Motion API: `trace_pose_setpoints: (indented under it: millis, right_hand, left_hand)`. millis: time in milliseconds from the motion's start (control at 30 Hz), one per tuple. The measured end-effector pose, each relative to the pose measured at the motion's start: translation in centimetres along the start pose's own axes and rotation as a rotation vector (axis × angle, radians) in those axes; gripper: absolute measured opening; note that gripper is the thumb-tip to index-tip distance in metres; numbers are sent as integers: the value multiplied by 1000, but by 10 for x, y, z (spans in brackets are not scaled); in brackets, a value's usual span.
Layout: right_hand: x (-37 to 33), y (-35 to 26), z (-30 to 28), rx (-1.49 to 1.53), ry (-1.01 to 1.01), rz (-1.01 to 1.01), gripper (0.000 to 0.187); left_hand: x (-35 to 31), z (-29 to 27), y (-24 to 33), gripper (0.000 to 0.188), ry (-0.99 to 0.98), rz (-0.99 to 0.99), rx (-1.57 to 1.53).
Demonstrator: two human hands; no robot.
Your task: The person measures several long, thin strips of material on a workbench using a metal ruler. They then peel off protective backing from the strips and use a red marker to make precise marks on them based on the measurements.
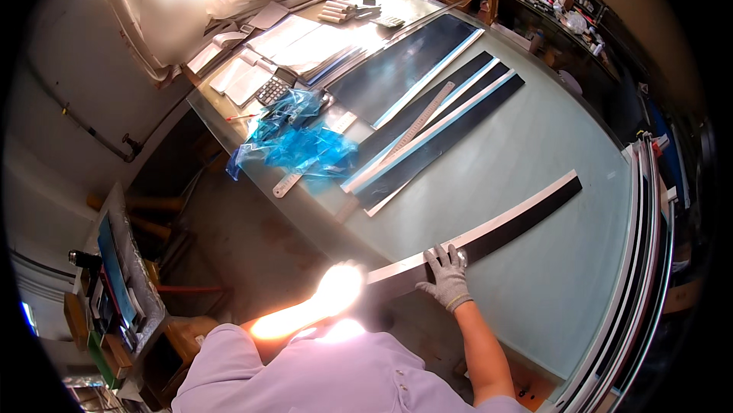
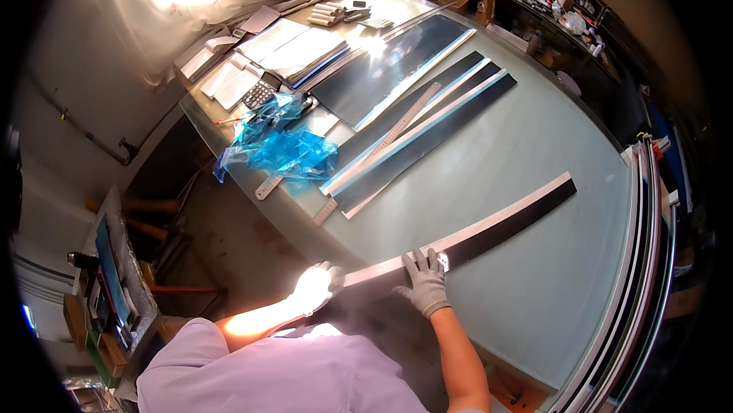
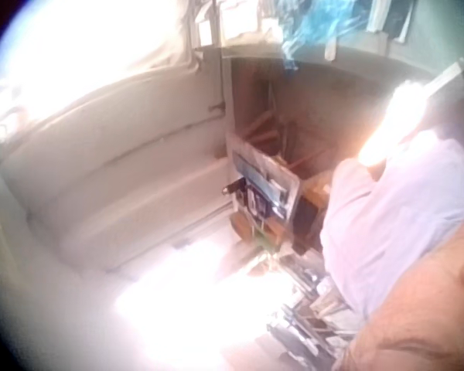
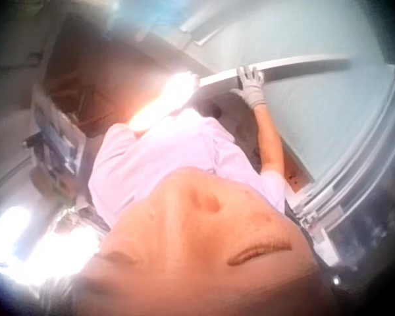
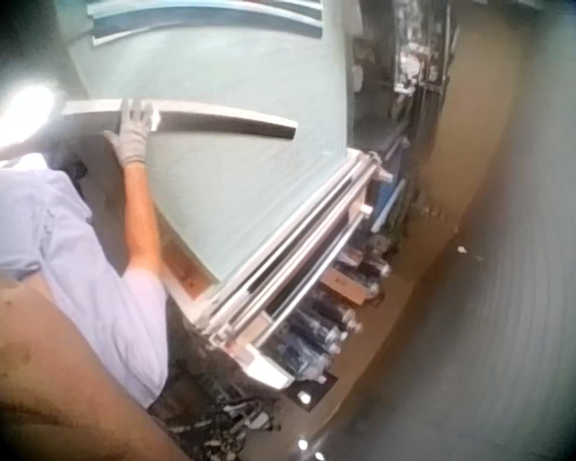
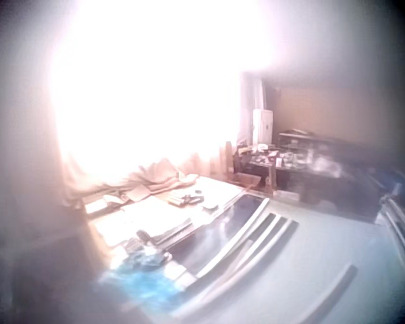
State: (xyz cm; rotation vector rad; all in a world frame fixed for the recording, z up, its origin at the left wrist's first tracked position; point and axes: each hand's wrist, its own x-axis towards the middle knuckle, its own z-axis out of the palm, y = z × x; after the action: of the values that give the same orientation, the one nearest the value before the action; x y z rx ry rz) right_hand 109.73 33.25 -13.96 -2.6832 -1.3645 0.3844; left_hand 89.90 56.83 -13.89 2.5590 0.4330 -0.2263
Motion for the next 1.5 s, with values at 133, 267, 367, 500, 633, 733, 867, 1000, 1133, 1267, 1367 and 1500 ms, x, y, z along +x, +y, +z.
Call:
trace_pose_setpoints:
  millis: [133, 267, 367, 500, 633, 733, 867, 1000, 1133, 1267, 1367, 1500]
  right_hand:
    - [25, 33, 8, 80, -7, -34, 85]
    - [33, 64, -30, -150, -120, 104, 78]
    - [36, 61, -36, -88, -115, 345, 76]
    - [3, 45, 11, 102, 89, 704, 77]
    - [-1, 37, 33, 86, 194, 765, 78]
    - [25, 31, 32, 110, 214, 843, 73]
    - [44, -26, 11, 168, 355, 839, 68]
    - [82, -78, 19, 179, 486, 721, 67]
    - [138, -164, -20, 449, 554, 568, 64]
    - [204, -219, -21, 948, 385, 492, 50]
    - [224, -253, -67, 242, 265, 62, 35]
    - [184, -204, -55, 261, 464, 227, 26]
  left_hand:
    - [11, 49, -16, 13, 173, 103, -86]
    - [9, -69, 10, 11, 132, 205, -132]
    - [54, -49, -98, 12, 519, 31, -255]
    - [94, -183, -209, 10, 1095, -105, -227]
    - [157, -265, -366, 22, 892, -376, 253]
    - [213, -296, -453, 37, 731, -437, 482]
    - [249, -304, -452, 33, 358, -456, 648]
    - [222, -305, -496, 35, 465, -310, 655]
    - [167, -335, -451, 30, 672, -607, 146]
    - [138, -264, -322, 22, 719, -65, -244]
    - [99, -218, -168, 21, 149, 154, -475]
    - [114, -166, -134, 21, 27, 76, -558]
